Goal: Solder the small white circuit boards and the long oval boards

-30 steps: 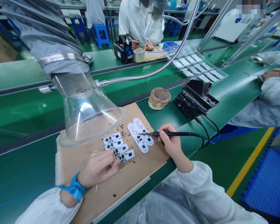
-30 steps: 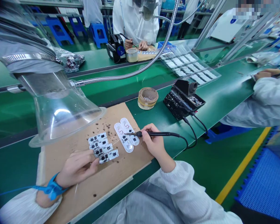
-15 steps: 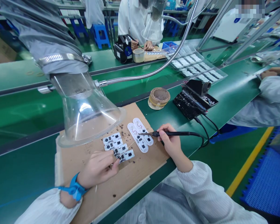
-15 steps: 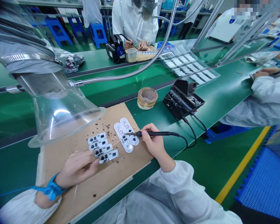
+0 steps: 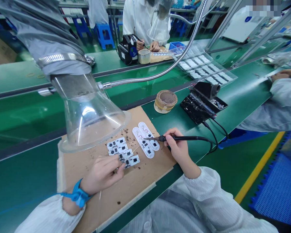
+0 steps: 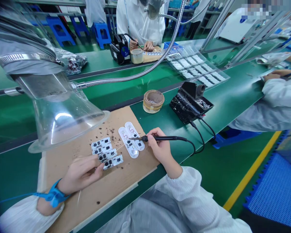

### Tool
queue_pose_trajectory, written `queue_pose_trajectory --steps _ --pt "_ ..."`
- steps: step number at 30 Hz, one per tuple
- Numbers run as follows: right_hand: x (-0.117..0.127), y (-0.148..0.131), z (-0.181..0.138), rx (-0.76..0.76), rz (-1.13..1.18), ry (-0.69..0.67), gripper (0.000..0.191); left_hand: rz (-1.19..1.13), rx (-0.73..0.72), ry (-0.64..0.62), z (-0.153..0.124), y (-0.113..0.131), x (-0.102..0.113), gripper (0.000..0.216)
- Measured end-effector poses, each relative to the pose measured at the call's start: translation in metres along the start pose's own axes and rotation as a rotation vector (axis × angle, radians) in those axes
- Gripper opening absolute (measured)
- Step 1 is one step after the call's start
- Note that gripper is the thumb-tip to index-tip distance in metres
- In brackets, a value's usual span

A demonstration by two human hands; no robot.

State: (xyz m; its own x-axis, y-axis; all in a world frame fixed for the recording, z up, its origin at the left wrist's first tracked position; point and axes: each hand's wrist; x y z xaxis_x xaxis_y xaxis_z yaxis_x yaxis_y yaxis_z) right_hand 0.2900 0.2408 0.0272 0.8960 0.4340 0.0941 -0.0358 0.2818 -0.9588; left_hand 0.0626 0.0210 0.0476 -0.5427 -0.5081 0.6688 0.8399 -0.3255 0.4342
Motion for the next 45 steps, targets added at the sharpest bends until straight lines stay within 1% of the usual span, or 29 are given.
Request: queue_pose_trajectory --steps 5,12,14,19,22,27,35,40,45 --pt "0.0002 0.0 -0.0006 0.001 0.026 0.03 0.032 0.002 -0.019 -0.003 -0.0024 -0.0012 0.0003 0.032" --pt "0.0001 -0.001 -0.0012 0.004 0.038 0.023 0.039 -0.003 -0.017 0.021 -0.0058 -0.0022 0.0017 0.032" --pt "0.0001 -0.0017 -0.0014 0.007 0.049 0.015 0.038 0.002 -0.012 0.021 -0.0056 -0.0021 0.0017 0.032" --pt "0.0008 -0.0014 -0.002 0.007 0.054 -0.013 0.037 0.005 -0.005 0.011 -0.0048 -0.0017 0.002 0.039" --pt "0.0014 0.0008 -0.0025 0.007 0.078 -0.021 0.034 0.012 0.008 -0.011 -0.0051 -0.0018 0.0029 0.035" --pt "0.0022 0.0038 -0.0038 0.011 0.11 -0.08 0.03 0.011 0.006 -0.011 -0.0063 -0.0023 0.004 0.032" --pt "0.0028 0.0009 -0.0035 -0.003 0.043 -0.126 0.037 -0.016 0.013 -0.018 -0.0089 -0.003 0.0044 0.034" --pt "0.0042 0.0027 -0.004 0.041 -0.001 -0.162 0.032 -0.017 0.016 -0.029 -0.0072 -0.0021 0.0057 0.033" --pt "0.0055 0.0045 -0.0047 0.054 -0.047 -0.195 0.032 -0.003 0.013 -0.007 -0.0068 -0.0018 0.004 0.034"
Point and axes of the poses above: each hand's wrist, its own z-axis towards the middle knuckle, its own x-axis out of the back of the hand, y = z × x, and after that the axes turned 5 degrees about y, right-handed
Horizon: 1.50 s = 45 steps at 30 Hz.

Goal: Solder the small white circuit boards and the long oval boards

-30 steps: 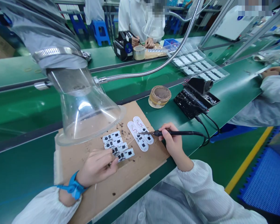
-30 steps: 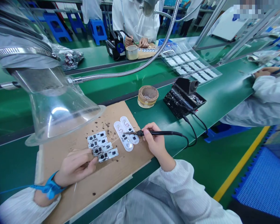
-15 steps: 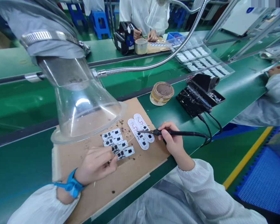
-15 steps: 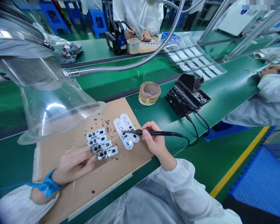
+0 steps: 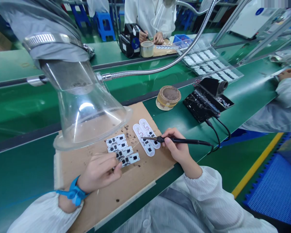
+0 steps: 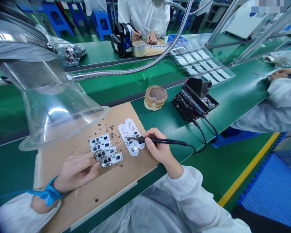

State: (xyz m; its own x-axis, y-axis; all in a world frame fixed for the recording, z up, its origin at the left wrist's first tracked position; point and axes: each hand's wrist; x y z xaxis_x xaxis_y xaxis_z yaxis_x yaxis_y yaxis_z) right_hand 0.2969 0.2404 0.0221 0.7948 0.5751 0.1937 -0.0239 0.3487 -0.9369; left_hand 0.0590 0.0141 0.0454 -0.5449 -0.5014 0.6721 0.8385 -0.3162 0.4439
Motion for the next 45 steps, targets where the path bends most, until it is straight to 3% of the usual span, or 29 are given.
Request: queue_pose_trajectory --steps 16,24,45 --pt "0.002 -0.008 0.005 0.126 0.01 -0.09 0.031 0.049 -0.001 0.037 0.001 0.0 0.0 0.035" --pt "0.003 -0.002 0.0 0.063 0.097 0.071 0.029 0.035 0.012 0.035 0.0 0.0 0.0 0.031" --pt "0.003 0.008 0.0 0.097 0.078 0.034 0.024 -0.008 0.041 -0.047 0.005 -0.001 -0.006 0.034"
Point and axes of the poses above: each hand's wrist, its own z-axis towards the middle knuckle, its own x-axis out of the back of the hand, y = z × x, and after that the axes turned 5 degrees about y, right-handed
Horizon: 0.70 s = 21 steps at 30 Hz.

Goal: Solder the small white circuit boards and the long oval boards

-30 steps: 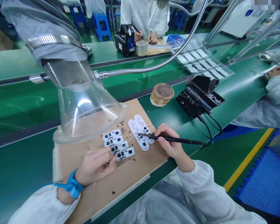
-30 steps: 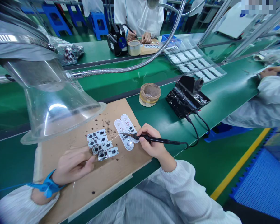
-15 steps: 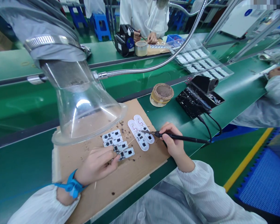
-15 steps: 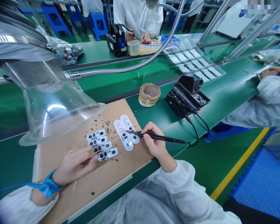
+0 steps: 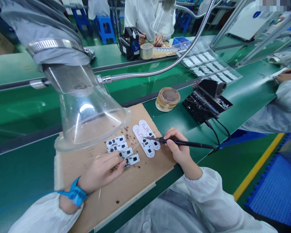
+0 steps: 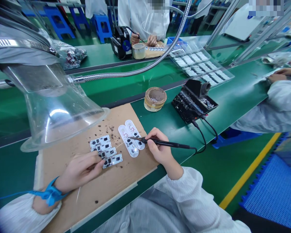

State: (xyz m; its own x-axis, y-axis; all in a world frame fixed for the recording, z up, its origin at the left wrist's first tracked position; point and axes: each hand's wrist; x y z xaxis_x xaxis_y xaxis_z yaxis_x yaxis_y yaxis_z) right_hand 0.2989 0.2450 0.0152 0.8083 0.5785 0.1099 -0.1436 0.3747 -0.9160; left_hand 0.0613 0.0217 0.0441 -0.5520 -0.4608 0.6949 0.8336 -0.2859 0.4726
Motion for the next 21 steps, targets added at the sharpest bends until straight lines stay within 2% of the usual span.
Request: queue_pose_trajectory --steps 9,14,18,21 --pt "-0.001 -0.0022 0.001 -0.014 -0.005 0.022 0.025 -0.004 0.004 0.003 0.0007 0.0004 -0.0013 0.036" --pt "-0.0032 -0.0028 0.0016 -0.112 0.014 0.08 0.026 0.002 -0.001 0.009 0.0018 0.0004 -0.0012 0.035" --pt "-0.0049 -0.0045 0.0023 -0.11 0.035 0.116 0.027 0.013 -0.011 0.022 0.0008 -0.0002 -0.0001 0.035" --pt "-0.0052 -0.0035 0.0026 -0.12 0.081 0.192 0.029 0.014 -0.014 0.023 0.0002 -0.0004 0.0003 0.034"
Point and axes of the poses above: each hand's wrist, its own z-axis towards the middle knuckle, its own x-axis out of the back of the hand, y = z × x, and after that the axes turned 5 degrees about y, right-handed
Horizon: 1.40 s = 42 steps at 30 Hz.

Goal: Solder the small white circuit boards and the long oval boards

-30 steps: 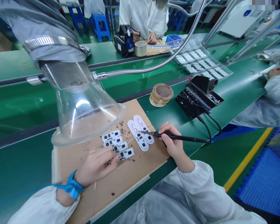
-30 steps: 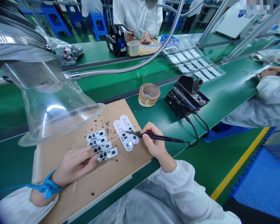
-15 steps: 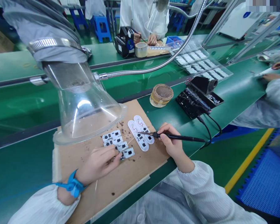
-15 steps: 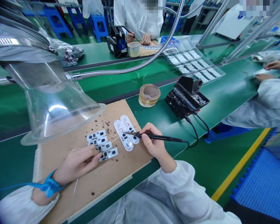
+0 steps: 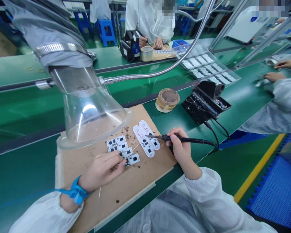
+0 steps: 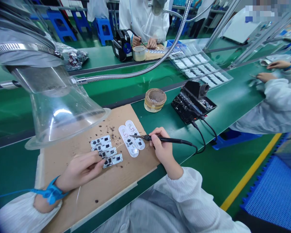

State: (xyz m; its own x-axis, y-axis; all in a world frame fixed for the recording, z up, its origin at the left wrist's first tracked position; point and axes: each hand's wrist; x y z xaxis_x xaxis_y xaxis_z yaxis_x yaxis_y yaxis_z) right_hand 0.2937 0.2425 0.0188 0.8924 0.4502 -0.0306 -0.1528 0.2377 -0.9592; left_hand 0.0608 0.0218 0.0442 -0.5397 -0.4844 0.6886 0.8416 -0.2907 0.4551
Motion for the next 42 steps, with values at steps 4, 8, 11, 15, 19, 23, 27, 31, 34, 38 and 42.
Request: queue_pose_trajectory --steps 4,8,11,15,19,23,27,31,34,38,42 --pt "0.0 0.003 0.0 -0.031 0.058 0.056 0.029 -0.003 -0.004 -0.003 0.0 0.0 0.0 0.033" --pt "-0.002 0.0 0.001 -0.022 0.051 0.072 0.028 -0.013 -0.002 -0.002 -0.001 -0.001 0.0 0.032" --pt "-0.004 -0.002 0.002 0.007 0.012 0.072 0.031 -0.023 -0.001 -0.001 -0.002 -0.001 0.0 0.031" --pt "-0.003 -0.002 0.001 0.04 -0.028 0.019 0.036 -0.026 0.004 0.009 -0.003 -0.001 -0.001 0.031" --pt "-0.001 -0.004 -0.003 0.06 -0.122 -0.086 0.032 -0.026 0.009 0.001 -0.003 -0.002 -0.001 0.03" --pt "0.005 -0.009 -0.002 0.197 -0.363 -0.324 0.03 -0.032 0.012 0.018 -0.002 -0.002 -0.004 0.03" --pt "0.016 -0.005 0.005 0.332 -0.58 -0.607 0.076 -0.059 -0.003 0.045 0.0 -0.002 -0.009 0.031" --pt "0.02 0.004 0.024 0.38 -0.702 -0.693 0.082 -0.071 0.006 0.064 0.002 -0.003 -0.014 0.03" --pt "0.012 0.005 0.044 0.396 -0.756 -0.725 0.083 -0.078 0.013 0.069 0.002 -0.004 -0.017 0.029" --pt "-0.009 -0.002 0.07 0.371 -0.829 -0.754 0.072 -0.093 0.024 0.113 0.003 -0.006 -0.021 0.028" --pt "-0.03 0.0 0.09 0.367 -0.824 -0.751 0.059 -0.152 0.067 0.2 0.005 -0.009 -0.023 0.029"
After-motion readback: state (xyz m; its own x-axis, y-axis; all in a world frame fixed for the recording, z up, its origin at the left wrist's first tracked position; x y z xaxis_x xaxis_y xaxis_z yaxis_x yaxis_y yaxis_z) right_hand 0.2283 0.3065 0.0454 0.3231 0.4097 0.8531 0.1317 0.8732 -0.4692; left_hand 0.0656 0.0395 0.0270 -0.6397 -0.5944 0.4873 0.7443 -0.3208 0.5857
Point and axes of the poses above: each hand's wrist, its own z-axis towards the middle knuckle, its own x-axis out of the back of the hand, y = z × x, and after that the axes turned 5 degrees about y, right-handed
